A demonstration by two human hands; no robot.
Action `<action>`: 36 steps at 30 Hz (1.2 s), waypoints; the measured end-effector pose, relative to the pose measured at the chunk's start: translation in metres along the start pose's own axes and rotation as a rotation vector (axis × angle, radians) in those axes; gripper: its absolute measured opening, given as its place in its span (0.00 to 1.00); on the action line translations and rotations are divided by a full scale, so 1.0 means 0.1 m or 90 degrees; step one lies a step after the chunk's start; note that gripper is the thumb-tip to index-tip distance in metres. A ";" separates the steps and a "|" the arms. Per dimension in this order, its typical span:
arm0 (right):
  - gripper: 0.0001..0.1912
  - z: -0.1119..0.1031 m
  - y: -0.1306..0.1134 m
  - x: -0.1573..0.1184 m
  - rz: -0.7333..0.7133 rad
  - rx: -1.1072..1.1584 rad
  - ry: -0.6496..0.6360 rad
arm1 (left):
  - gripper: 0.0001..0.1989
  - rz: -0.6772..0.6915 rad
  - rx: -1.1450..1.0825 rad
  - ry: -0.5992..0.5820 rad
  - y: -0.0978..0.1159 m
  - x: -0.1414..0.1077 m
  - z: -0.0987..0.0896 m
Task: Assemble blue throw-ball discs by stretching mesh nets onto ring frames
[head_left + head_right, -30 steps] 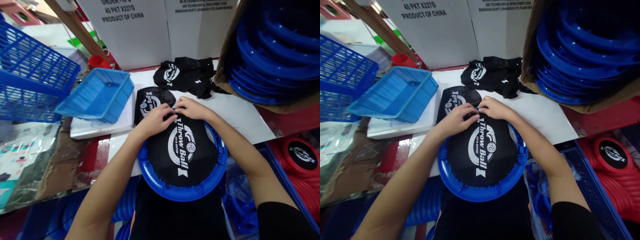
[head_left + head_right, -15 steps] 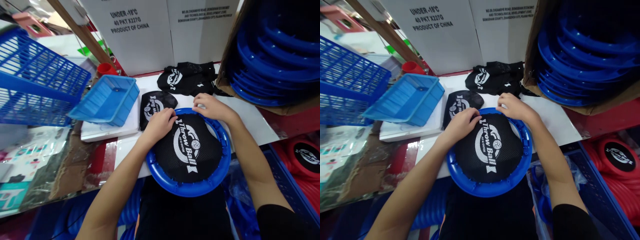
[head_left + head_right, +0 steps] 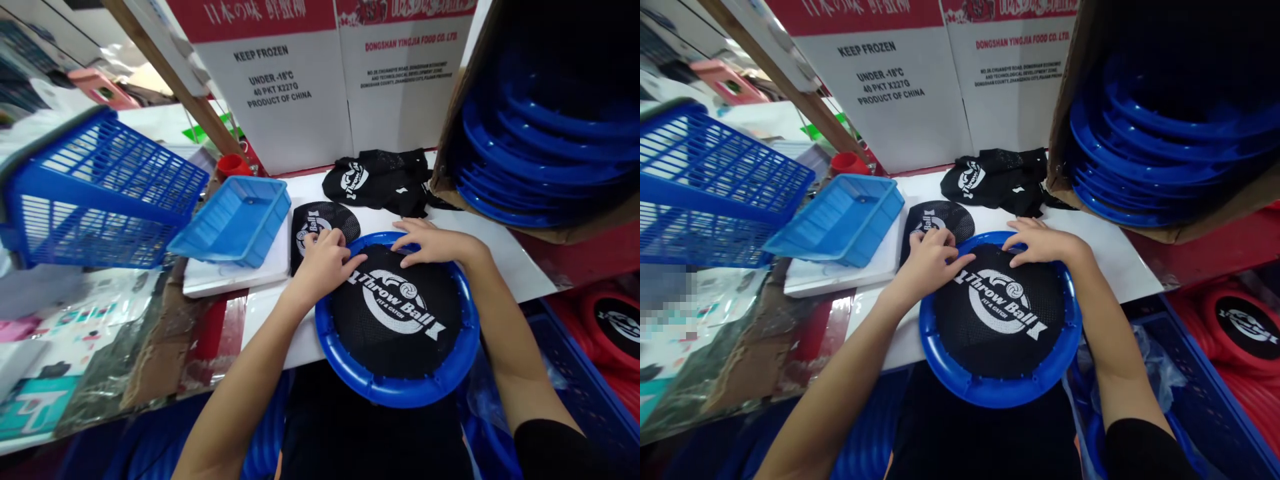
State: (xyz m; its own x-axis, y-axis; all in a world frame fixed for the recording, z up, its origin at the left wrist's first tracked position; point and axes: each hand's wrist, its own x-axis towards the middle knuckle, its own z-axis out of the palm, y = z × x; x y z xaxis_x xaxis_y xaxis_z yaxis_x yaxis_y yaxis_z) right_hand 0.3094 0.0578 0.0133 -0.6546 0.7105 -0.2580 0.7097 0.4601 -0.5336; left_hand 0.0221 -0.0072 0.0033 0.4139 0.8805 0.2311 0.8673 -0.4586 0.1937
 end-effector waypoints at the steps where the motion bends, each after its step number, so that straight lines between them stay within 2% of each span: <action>1: 0.22 0.02 -0.03 0.01 -0.005 -0.002 -0.001 | 0.24 0.017 -0.001 -0.018 -0.01 -0.01 -0.02; 5: 0.16 0.02 -0.11 -0.07 -0.040 0.023 -0.032 | 0.25 0.034 -0.024 -0.093 -0.05 -0.05 -0.11; 9: 0.18 -0.03 -0.08 -0.19 -0.074 0.033 -0.040 | 0.27 -0.051 -0.013 -0.149 -0.14 -0.09 -0.13; 11: 0.14 -0.04 -0.04 -0.21 -0.083 0.033 -0.044 | 0.25 -0.068 -0.025 -0.154 -0.17 -0.08 -0.14; 13: 0.11 -0.02 -0.03 -0.20 -0.085 0.025 -0.048 | 0.18 -0.049 -0.060 -0.139 -0.17 -0.07 -0.17; 16: 0.09 0.02 -0.10 -0.13 -0.085 0.002 -0.037 | 0.09 0.050 -0.128 -0.145 -0.15 -0.07 -0.24; 18: 0.08 0.07 -0.19 -0.06 -0.100 -0.012 -0.003 | 0.14 0.121 -0.154 -0.181 -0.14 -0.07 -0.28; 20: 0.07 0.12 -0.27 0.01 -0.148 -0.013 0.042 | 0.22 0.145 -0.161 -0.211 -0.15 -0.06 -0.28; 22: 0.05 0.17 -0.33 0.07 -0.208 -0.009 0.087 | 0.28 0.128 -0.161 -0.215 -0.19 -0.05 -0.23; 24: 0.04 0.20 -0.34 0.10 -0.237 -0.011 0.126 | 0.30 0.106 -0.161 -0.211 -0.24 -0.03 -0.17; 27: 0.03 0.20 -0.28 0.09 -0.188 -0.022 0.143 | 0.29 0.094 -0.171 -0.200 -0.27 -0.02 -0.09; 29: 0.05 0.18 -0.24 0.07 -0.159 -0.017 0.108 | 0.27 0.089 -0.175 -0.186 -0.26 -0.02 -0.08; 32: 0.03 0.15 -0.22 0.05 -0.174 0.022 0.042 | 0.18 0.096 -0.190 -0.182 -0.23 -0.04 -0.10; 36: 0.02 0.13 -0.24 0.06 -0.197 0.086 0.036 | 0.10 0.119 -0.259 -0.202 -0.24 -0.06 -0.13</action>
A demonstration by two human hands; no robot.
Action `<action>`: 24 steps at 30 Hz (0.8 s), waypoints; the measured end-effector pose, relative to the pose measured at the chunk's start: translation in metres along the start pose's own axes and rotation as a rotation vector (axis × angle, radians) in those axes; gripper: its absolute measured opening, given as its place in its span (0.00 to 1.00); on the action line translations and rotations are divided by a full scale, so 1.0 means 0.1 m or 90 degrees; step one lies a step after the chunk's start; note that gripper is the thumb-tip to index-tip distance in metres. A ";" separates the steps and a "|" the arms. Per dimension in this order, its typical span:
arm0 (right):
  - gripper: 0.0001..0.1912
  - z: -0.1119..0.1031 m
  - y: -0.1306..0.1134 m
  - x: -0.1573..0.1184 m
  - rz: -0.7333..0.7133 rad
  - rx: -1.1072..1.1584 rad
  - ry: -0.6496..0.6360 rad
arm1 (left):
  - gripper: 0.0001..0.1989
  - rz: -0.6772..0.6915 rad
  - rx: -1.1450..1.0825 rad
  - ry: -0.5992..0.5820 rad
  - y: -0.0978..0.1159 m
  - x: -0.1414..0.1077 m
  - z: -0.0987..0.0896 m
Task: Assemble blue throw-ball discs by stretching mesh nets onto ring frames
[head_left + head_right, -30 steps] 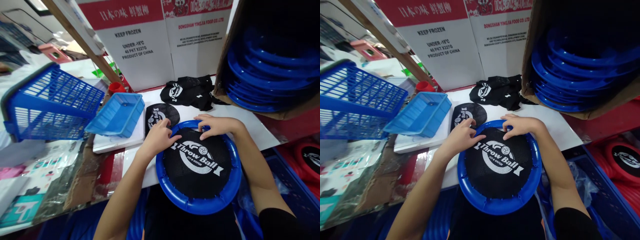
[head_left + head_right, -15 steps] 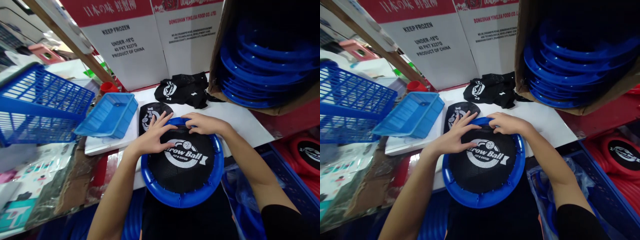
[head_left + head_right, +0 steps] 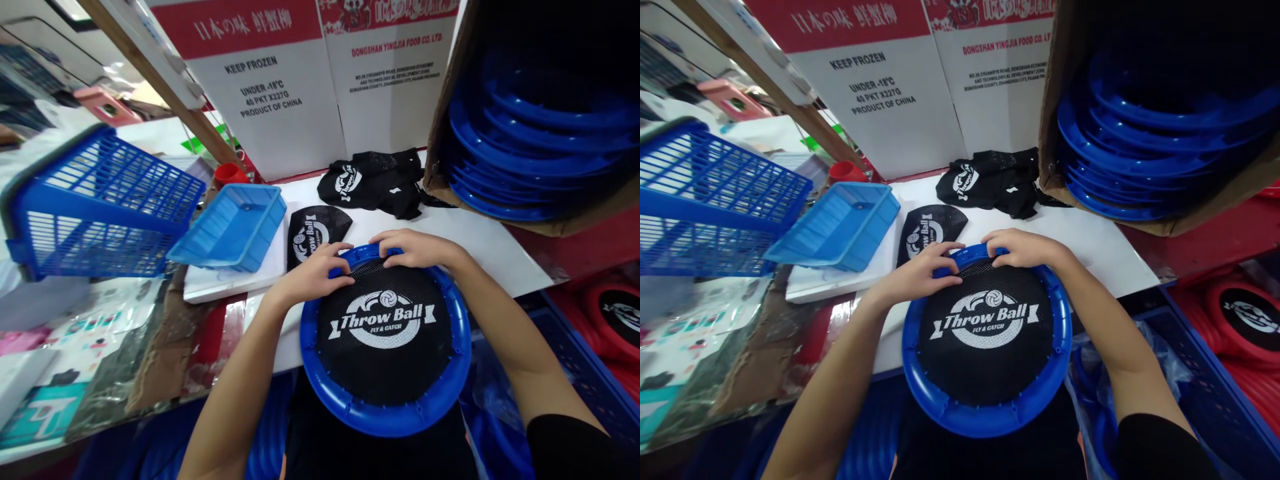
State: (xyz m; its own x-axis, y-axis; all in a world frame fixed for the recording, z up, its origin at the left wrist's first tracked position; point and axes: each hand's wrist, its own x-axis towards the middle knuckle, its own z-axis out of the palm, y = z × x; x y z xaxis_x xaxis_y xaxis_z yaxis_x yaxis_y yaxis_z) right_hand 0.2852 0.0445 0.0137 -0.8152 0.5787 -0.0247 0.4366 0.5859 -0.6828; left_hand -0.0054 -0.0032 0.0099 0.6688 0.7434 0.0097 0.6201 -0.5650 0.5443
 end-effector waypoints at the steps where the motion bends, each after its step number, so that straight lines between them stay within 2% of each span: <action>1: 0.02 0.00 0.00 0.01 -0.003 0.011 0.010 | 0.09 -0.003 -0.023 0.007 -0.02 0.00 -0.01; 8: 0.07 -0.01 0.08 0.05 0.040 0.107 0.068 | 0.09 -0.106 -0.209 0.089 -0.17 0.05 -0.02; 13: 0.10 0.00 0.13 0.07 0.070 0.180 0.087 | 0.10 -0.166 -0.280 0.093 -0.20 0.07 -0.04; 19: 0.11 0.02 0.16 0.11 0.081 0.190 0.102 | 0.12 -0.148 -0.279 0.040 -0.25 0.10 -0.04; 24: 0.12 0.03 0.21 0.15 0.064 0.178 0.087 | 0.12 -0.124 -0.260 0.031 -0.29 0.12 -0.02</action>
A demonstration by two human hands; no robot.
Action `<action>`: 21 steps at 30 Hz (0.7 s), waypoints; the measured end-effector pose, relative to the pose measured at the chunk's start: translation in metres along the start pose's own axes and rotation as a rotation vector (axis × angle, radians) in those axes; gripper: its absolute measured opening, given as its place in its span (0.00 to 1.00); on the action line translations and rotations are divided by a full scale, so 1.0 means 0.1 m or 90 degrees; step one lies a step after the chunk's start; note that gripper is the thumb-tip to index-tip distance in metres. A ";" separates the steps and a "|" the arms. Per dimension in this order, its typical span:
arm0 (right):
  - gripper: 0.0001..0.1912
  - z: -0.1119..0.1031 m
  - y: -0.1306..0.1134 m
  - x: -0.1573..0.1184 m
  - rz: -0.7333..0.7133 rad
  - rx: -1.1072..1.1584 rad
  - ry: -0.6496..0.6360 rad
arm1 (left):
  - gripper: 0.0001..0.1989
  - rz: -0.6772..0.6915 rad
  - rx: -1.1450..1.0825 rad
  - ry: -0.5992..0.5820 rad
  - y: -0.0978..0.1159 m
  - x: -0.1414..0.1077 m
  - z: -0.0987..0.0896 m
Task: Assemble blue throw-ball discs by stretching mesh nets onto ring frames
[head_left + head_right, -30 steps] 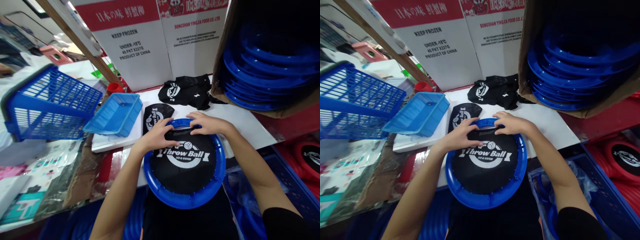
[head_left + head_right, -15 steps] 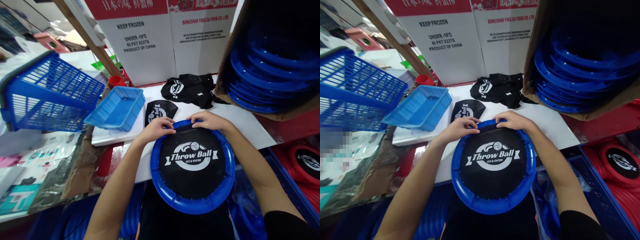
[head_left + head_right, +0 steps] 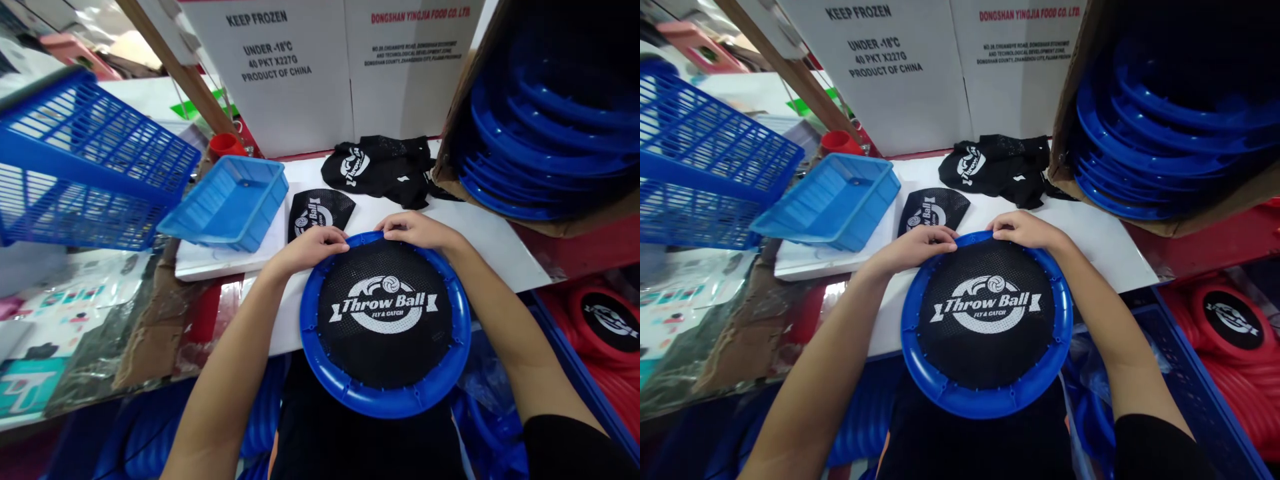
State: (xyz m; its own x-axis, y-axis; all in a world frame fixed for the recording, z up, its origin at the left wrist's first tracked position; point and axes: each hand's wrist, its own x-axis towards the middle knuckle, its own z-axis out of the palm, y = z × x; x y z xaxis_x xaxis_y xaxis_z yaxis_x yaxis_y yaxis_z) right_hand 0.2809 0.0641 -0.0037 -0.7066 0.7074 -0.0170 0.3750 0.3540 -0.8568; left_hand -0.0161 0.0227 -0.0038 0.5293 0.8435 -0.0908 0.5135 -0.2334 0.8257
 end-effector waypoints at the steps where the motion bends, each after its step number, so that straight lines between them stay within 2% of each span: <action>1: 0.12 0.00 0.01 0.01 -0.001 -0.008 -0.004 | 0.13 0.002 0.006 -0.002 0.00 0.00 0.00; 9: 0.12 -0.03 0.02 0.03 -0.009 -0.050 -0.030 | 0.13 0.027 0.046 -0.048 0.00 0.00 -0.07; 16: 0.16 -0.04 -0.01 0.00 -0.001 -0.031 -0.041 | 0.12 0.023 0.054 -0.007 -0.01 -0.01 0.00; 21: 0.17 -0.04 0.01 0.02 0.007 -0.022 -0.044 | 0.12 0.025 0.047 -0.012 -0.02 -0.01 0.01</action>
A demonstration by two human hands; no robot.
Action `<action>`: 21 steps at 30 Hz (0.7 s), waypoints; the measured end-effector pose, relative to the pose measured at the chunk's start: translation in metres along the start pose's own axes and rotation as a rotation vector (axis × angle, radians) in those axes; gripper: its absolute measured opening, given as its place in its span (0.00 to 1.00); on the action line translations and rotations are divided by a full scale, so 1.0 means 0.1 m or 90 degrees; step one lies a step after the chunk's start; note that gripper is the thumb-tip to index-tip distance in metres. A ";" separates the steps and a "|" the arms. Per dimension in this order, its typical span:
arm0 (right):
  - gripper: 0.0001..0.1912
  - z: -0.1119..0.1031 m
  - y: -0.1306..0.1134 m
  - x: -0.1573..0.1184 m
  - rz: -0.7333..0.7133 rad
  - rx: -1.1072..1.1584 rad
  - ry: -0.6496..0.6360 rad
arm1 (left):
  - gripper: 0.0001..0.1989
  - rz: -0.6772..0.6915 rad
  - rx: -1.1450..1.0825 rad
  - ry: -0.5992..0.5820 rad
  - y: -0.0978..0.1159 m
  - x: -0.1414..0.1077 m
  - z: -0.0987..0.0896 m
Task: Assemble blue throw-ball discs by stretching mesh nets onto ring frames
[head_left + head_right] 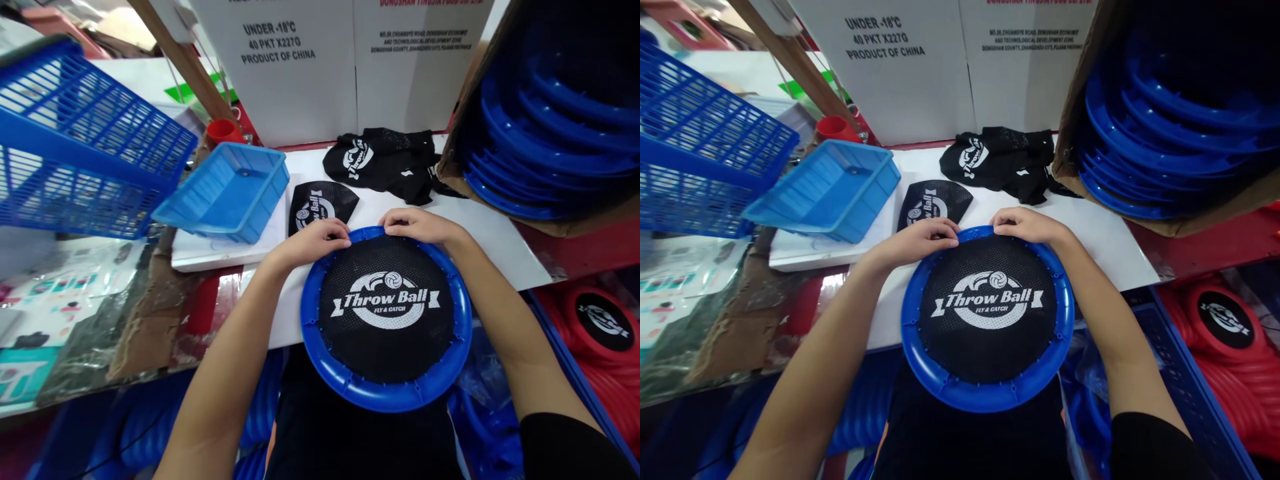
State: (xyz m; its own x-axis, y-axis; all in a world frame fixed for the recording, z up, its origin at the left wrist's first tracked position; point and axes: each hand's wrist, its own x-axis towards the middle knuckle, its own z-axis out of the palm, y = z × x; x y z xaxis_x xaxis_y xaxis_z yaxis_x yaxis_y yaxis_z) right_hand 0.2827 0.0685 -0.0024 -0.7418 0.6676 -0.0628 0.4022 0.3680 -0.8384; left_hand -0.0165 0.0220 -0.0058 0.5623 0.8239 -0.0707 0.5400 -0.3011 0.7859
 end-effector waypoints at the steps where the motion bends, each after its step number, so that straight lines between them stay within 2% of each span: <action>1: 0.17 0.00 0.00 0.00 0.000 -0.002 0.002 | 0.12 0.000 -0.001 -0.004 0.00 0.00 0.00; 12: 0.11 0.04 -0.04 -0.01 0.001 -0.056 0.035 | 0.12 0.005 -0.001 -0.017 0.01 -0.01 -0.01; 16: 0.10 0.06 -0.04 -0.02 0.005 -0.046 0.038 | 0.12 0.002 0.007 0.045 0.06 -0.01 0.04; 19: 0.09 0.08 -0.06 -0.03 -0.027 -0.046 0.053 | 0.10 0.070 0.051 0.114 0.13 -0.02 0.13; 21: 0.10 0.11 -0.09 -0.03 -0.074 -0.058 0.054 | 0.08 0.141 0.100 0.114 0.17 -0.03 0.19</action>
State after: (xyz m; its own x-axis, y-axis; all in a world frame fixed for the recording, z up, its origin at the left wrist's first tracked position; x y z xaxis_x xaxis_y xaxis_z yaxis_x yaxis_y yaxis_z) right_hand 0.2759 0.0560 -0.0008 -0.7398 0.6680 0.0809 0.3658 0.5001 -0.7849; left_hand 0.0028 0.0058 -0.0041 0.5647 0.7977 0.2116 0.5148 -0.5409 0.6651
